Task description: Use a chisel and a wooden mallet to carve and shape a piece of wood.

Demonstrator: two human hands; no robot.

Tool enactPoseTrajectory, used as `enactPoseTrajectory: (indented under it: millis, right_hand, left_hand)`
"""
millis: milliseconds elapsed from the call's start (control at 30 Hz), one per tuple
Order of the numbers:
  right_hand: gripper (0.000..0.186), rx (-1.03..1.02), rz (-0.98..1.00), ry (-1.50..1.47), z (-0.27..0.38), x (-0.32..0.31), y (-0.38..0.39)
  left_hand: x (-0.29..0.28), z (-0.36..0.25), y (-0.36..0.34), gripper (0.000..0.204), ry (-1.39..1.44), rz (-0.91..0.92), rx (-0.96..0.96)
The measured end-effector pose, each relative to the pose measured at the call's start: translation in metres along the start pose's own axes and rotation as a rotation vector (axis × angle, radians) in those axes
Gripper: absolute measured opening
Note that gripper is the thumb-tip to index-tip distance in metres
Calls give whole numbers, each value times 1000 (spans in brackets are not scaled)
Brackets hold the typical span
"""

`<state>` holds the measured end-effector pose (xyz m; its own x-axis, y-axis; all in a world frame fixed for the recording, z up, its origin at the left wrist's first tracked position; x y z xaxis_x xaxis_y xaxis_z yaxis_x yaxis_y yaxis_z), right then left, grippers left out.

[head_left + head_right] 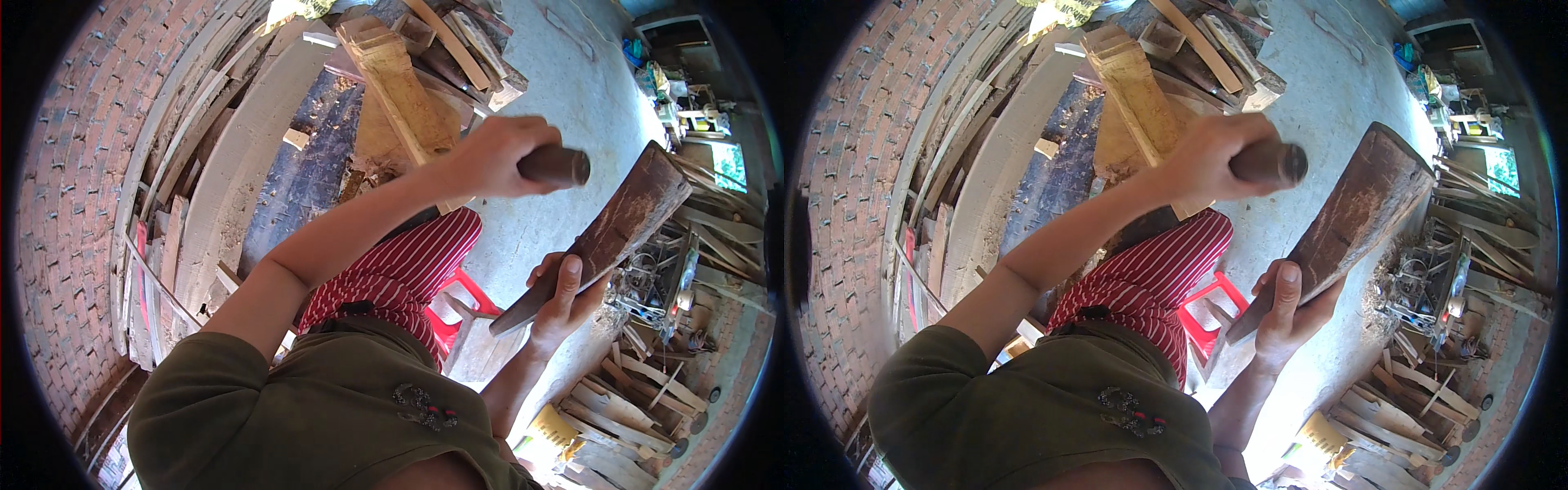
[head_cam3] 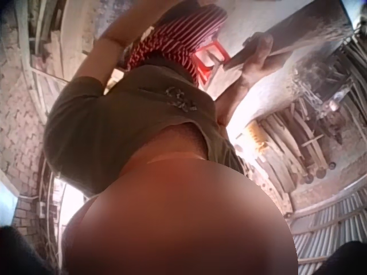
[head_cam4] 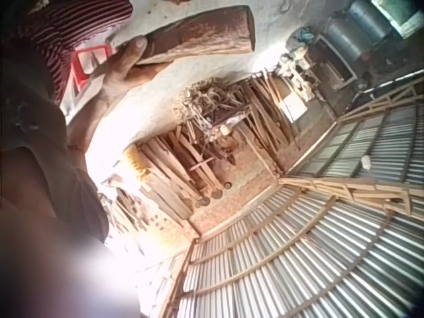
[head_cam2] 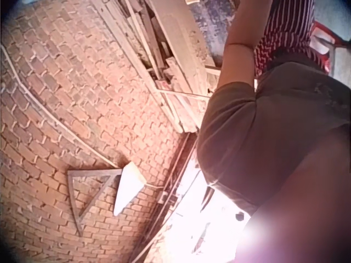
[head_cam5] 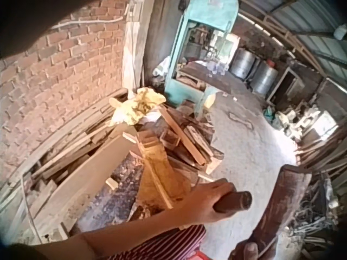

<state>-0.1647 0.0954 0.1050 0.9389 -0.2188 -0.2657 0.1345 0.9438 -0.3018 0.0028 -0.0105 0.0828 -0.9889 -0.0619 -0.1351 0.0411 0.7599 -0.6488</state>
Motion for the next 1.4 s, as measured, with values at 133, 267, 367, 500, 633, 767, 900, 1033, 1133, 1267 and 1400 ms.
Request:
enactPoseTrajectory:
  millis: [133,267,367,500,633,767,900,1033,1133,1267,1400]
  right_hand:
    - [60,-2,39,41,-4,9,2]
    - [53,-26,13,32,2,4,2]
    - [50,-156,-45,24,28,1,-6]
    - [39,4,98,180,1,23,-12]
    - [40,6,37,46,8,7,-12]
    - [43,80,-60,-23,-11,-12,3]
    - [46,112,104,89,-19,12,-1]
    - [47,31,-17,-9,-13,-7,8]
    - [56,139,-43,-54,-23,-16,9]
    - [42,89,-30,19,-20,-15,10]
    - [46,3,-40,-13,-4,-19,10]
  left_hand:
    - [21,18,14,34,-9,3,-102]
    - [26,19,17,32,-40,12,-94]
    - [24,18,19,32,9,-10,-75]
    - [27,21,25,30,-25,15,-104]
    - [30,21,29,28,-42,48,-125]
    - [31,17,26,26,13,56,-91]
    - [24,27,17,25,-89,-27,-185]
    - [25,21,5,27,-91,-91,-181]
    - [28,12,1,27,-34,-122,-122]
    - [35,15,-5,26,-42,-128,-101]
    - [24,18,-7,25,-34,-205,-88]
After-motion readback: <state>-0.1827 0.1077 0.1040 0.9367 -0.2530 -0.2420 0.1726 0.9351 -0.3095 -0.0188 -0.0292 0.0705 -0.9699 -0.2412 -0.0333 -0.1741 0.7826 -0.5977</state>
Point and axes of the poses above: each hand's wrist, its own y-axis away from the middle knuckle, its own x-axis out of the palm, z = x × y, the point moved 9 cm from there along -y, towards the middle knuckle, and after that the axes turned 6 degrees about -x, right-handed, at the moved point
